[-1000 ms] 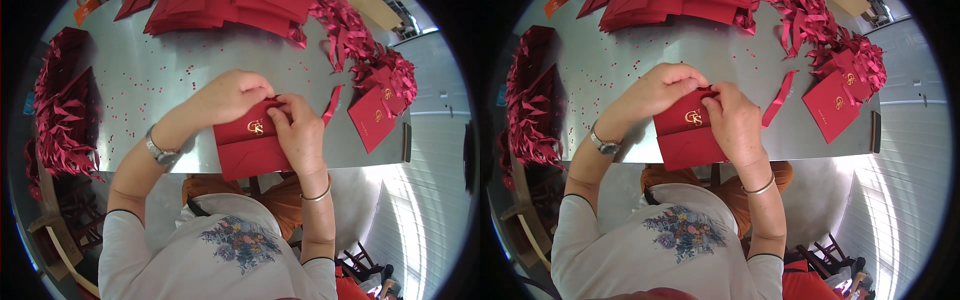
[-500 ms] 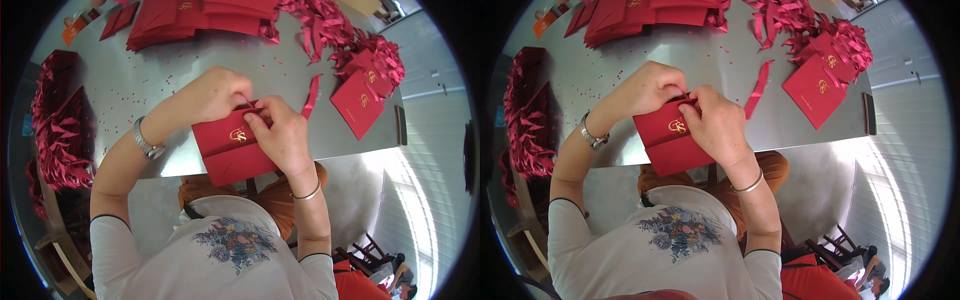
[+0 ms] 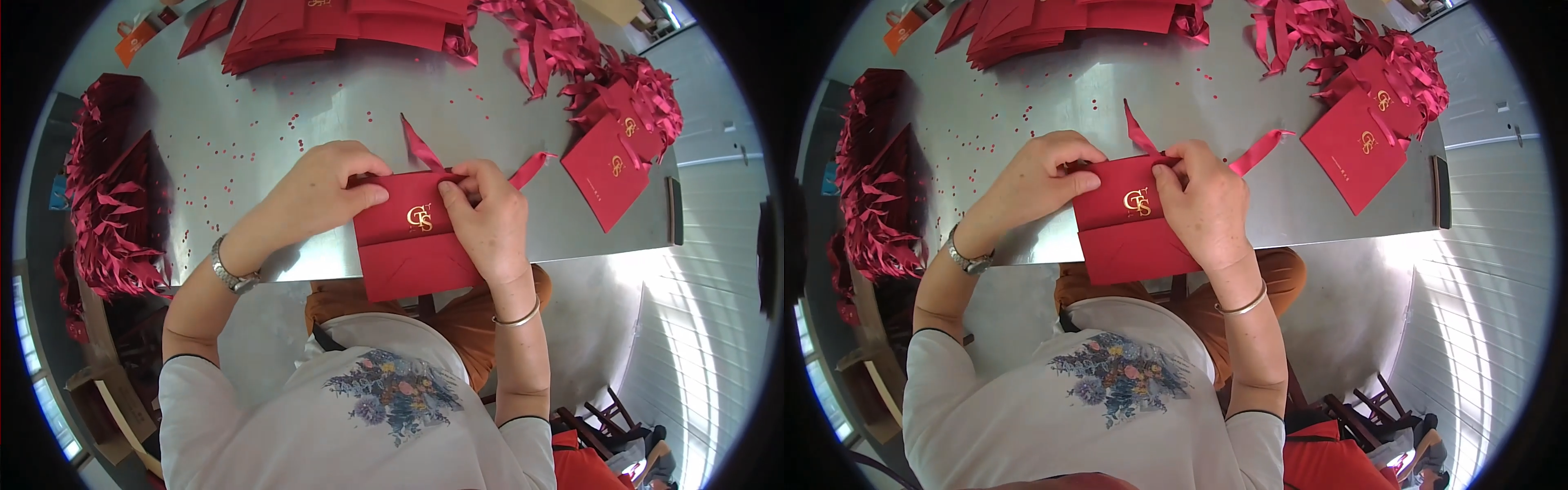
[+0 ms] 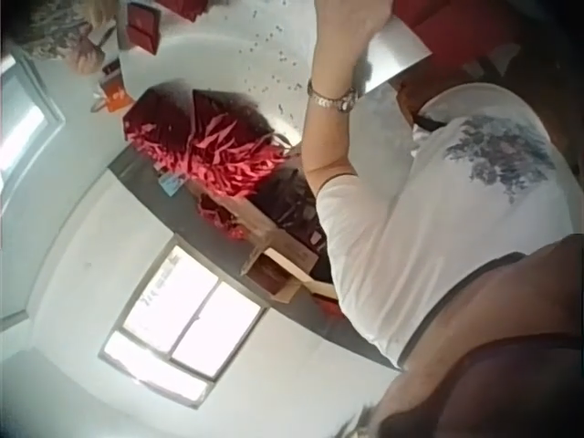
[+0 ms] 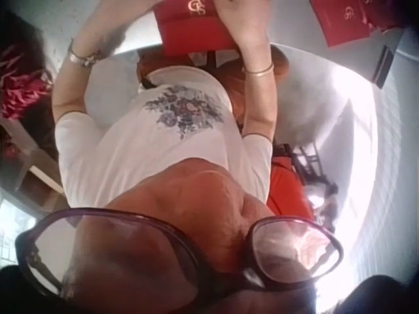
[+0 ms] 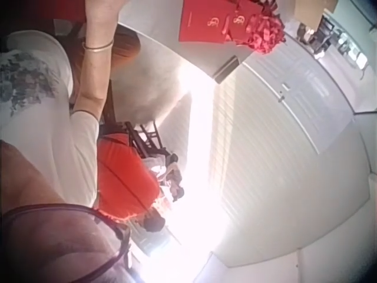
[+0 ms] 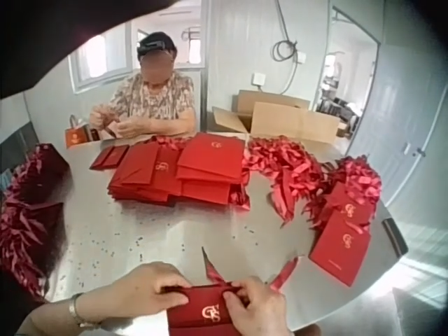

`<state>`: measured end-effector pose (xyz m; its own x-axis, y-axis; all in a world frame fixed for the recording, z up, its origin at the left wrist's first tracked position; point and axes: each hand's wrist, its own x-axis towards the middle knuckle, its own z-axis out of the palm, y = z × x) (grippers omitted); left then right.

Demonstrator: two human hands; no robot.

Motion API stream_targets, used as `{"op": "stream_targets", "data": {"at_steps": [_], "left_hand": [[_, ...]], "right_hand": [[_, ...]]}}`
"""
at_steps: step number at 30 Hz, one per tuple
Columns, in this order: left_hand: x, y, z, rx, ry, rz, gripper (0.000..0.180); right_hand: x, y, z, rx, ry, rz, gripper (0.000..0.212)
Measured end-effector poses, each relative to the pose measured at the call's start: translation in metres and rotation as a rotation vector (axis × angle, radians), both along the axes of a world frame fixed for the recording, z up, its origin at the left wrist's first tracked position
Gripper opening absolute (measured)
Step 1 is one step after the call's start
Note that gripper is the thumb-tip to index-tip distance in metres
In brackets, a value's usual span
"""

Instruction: The person assembles gift pouches by threading ribbons through the pouch slots and folding the flaps by hand, setting the completed pouches aside on the table.

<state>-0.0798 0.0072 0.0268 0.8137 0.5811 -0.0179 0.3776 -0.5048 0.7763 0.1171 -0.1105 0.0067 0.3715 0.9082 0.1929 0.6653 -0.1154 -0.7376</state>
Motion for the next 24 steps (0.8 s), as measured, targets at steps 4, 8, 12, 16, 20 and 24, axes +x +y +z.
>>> {"op": "stream_targets", "data": {"at_steps": [4, 8, 12, 16, 20, 24], "left_hand": [[0.005, -0.005, -0.004, -0.111, -0.058, 0.095, 0.019], [0.001, -0.002, -0.008, -0.296, -0.083, 0.151, 0.017], [-0.003, 0.001, -0.012, -0.397, -0.094, 0.238, 0.015], [0.009, 0.004, -0.013, -0.303, -0.099, 0.247, 0.015], [0.005, 0.005, -0.021, -0.277, -0.125, 0.267, 0.017], [0.003, 0.003, -0.024, -0.305, -0.157, 0.265, 0.018]], "right_hand": [[-0.003, 0.001, 0.001, 0.095, -0.099, -0.053, 0.014], [-0.003, -0.002, 0.001, 0.154, -0.228, -0.039, 0.021], [-0.014, -0.035, 0.042, 0.507, -0.136, 0.036, 0.031], [-0.037, -0.076, 0.082, 0.918, 0.357, 0.307, 0.014], [-0.058, -0.075, 0.105, 1.632, 0.614, 0.735, 0.024], [-0.062, -0.079, 0.106, 1.574, 0.658, 0.754, 0.026]]}}
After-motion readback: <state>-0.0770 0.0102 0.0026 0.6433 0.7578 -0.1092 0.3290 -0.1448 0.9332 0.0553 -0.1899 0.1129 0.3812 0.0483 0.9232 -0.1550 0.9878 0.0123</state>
